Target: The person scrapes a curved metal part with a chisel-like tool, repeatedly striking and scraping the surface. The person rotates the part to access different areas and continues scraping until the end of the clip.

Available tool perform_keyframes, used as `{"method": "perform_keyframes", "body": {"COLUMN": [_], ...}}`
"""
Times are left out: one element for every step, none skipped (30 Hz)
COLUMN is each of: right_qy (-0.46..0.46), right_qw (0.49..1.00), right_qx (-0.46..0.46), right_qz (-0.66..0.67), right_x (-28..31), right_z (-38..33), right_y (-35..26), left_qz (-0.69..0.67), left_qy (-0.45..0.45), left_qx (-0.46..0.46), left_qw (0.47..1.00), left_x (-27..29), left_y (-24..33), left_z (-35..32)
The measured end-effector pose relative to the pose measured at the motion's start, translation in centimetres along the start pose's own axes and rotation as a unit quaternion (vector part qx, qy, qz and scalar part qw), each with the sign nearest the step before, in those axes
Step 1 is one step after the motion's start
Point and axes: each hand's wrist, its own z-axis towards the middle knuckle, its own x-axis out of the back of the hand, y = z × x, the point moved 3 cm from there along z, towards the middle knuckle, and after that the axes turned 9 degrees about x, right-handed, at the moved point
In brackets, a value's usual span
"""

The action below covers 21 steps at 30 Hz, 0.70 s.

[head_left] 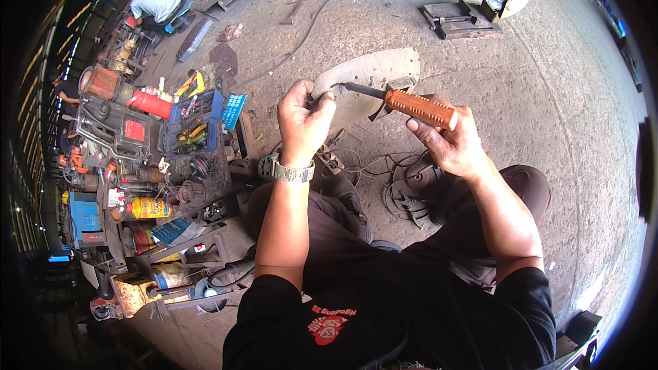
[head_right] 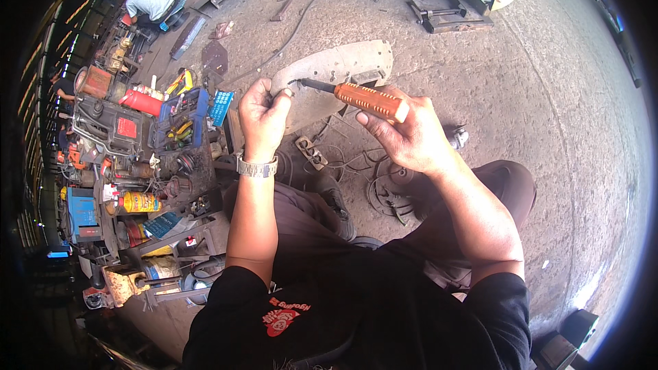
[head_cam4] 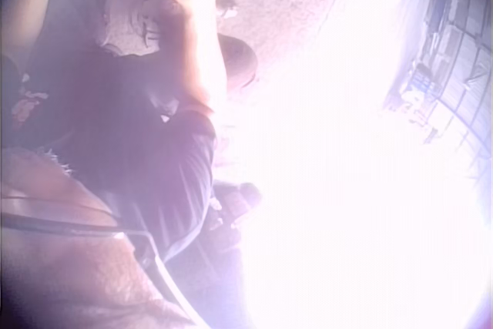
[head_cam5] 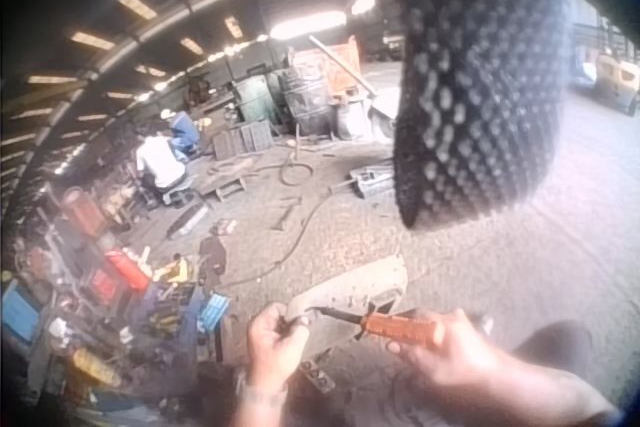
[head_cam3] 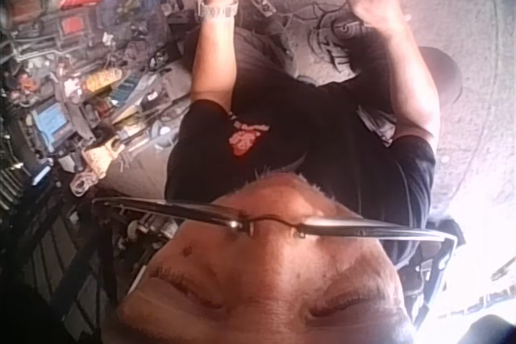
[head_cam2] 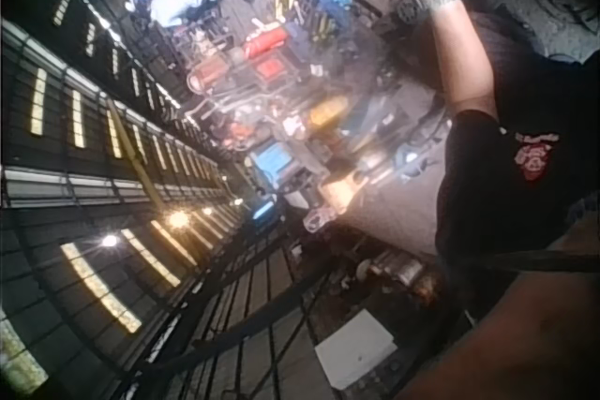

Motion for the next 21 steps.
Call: {"method": "perform_keyframes", "body": {"right_qy": [0.001, -0.001, -0.003, -0.005, -0.003, -0.001, 0.001, 0.002, 0.002, 0.003, 0.002, 0.001, 0.001, 0.002, 0.003, 0.005, 0.004, 0.003, 0.003, 0.002, 0.002], "right_qw": [1.000, 1.000, 1.000, 1.000, 1.000, 1.000, 1.000, 1.000, 1.000, 1.000, 1.000, 1.000, 1.000, 1.000, 1.000, 1.000, 1.000, 1.000, 1.000, 1.000, 1.000], "right_qx": [-0.001, -0.007, -0.013, -0.019, -0.012, -0.005, 0.002, 0.001, 0.000, -0.001, -0.001, -0.001, 0.000, 0.002, 0.004, 0.006, 0.006, 0.007, 0.008, 0.007, 0.006], "right_qz": [0.003, 0.004, 0.005, 0.005, 0.004, 0.003, 0.001, 0.000, -0.001, -0.002, 0.000, 0.001, 0.002, 0.004, 0.006, 0.008, 0.006, 0.005, 0.003, 0.007, 0.011], "right_x": [-0.01, -0.01, 0.03, 0.04, 0.03, -0.01, -0.01, 0.00, 0.01, 0.02, 0.02, 0.03, 0.02, 0.02, -0.01, -0.01, -0.02, -0.04, -0.05, -0.06, -0.08], "right_z": [-0.03, -0.03, -0.02, -0.02, -0.01, -0.02, -0.01, -0.02, -0.03, -0.03, -0.02, -0.02, -0.01, -0.04, -0.09, -0.11, -0.08, -0.03, 0.00, -0.03, -0.09], "right_y": [0.04, 0.03, -0.03, -0.03, -0.01, 0.08, 0.11, 0.10, 0.08, 0.07, 0.05, 0.03, 0.02, 0.08, 0.20, 0.26, 0.23, 0.17, 0.14, 0.19, 0.27], "left_qz": [0.000, 0.001, 0.001, 0.002, 0.000, -0.001, -0.003, -0.001, 0.000, 0.002, 0.000, -0.002, -0.004, -0.001, 0.003, 0.007, 0.008, 0.008, 0.009, 0.008, 0.007], "left_qy": [0.000, 0.000, -0.001, -0.002, -0.002, -0.002, -0.003, -0.003, -0.003, -0.004, -0.003, -0.003, -0.003, -0.003, -0.004, -0.004, -0.004, -0.004, -0.005, -0.007, -0.010], "left_qx": [-0.003, -0.005, -0.008, -0.010, -0.009, -0.009, -0.008, -0.011, -0.013, -0.015, -0.015, -0.015, -0.015, -0.014, -0.013, -0.011, -0.011, -0.010, -0.010, -0.008, -0.005], "left_qw": [1.000, 1.000, 1.000, 1.000, 1.000, 1.000, 1.000, 1.000, 1.000, 1.000, 1.000, 1.000, 1.000, 1.000, 1.000, 1.000, 1.000, 1.000, 1.000, 1.000, 1.000], "left_x": [-0.03, -0.01, 0.02, 0.03, 0.03, 0.02, 0.02, 0.00, -0.02, -0.04, -0.03, -0.02, -0.01, -0.04, -0.08, -0.12, -0.09, -0.06, -0.02, -0.02, 0.00], "left_y": [0.08, 0.13, 0.18, 0.19, 0.17, 0.12, 0.09, 0.14, 0.22, 0.26, 0.23, 0.16, 0.13, 0.19, 0.31, 0.37, 0.36, 0.35, 0.34, 0.29, 0.23], "left_z": [0.00, -0.02, -0.04, -0.06, -0.06, -0.05, -0.05, -0.05, -0.06, -0.07, -0.07, -0.07, -0.07, -0.07, -0.10, -0.10, -0.13, -0.14, -0.16, -0.15, -0.14]}}
